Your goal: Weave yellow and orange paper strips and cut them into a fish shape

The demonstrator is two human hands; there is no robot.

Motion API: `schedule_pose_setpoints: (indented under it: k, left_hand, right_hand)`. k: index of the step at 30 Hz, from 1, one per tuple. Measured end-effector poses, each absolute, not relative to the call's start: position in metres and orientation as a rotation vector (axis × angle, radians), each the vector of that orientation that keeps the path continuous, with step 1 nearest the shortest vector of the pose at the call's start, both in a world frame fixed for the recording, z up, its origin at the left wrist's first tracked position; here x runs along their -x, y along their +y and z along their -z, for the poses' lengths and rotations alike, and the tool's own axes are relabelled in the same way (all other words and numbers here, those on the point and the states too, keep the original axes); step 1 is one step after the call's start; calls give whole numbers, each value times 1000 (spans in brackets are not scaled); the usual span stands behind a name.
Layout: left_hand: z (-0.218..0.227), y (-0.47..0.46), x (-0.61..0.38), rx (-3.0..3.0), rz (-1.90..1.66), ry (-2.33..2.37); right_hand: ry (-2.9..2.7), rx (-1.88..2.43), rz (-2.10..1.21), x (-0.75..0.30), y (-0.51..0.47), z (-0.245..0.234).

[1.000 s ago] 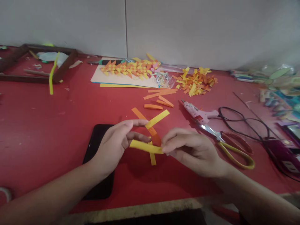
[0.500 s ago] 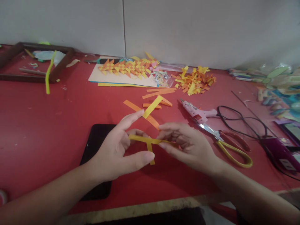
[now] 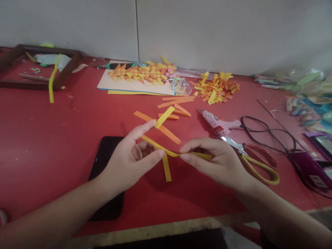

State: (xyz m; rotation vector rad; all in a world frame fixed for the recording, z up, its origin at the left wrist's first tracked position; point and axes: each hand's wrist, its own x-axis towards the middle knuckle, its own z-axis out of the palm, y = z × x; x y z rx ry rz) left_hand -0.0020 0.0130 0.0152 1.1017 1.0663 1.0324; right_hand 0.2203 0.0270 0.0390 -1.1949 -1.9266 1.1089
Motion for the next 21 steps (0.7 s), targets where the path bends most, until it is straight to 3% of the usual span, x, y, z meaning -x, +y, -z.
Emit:
schedule_pose_setpoints:
  k: [13,21]
  left_hand:
    - [-4,13,4,-1191,-1227,1196]
    - [-15,6,2,-1588,-1176,1241]
  right_hand:
    - [-1986,1068,-1104,-224,30,-37]
    - [-1837,1190,-1071,-220,24,-35]
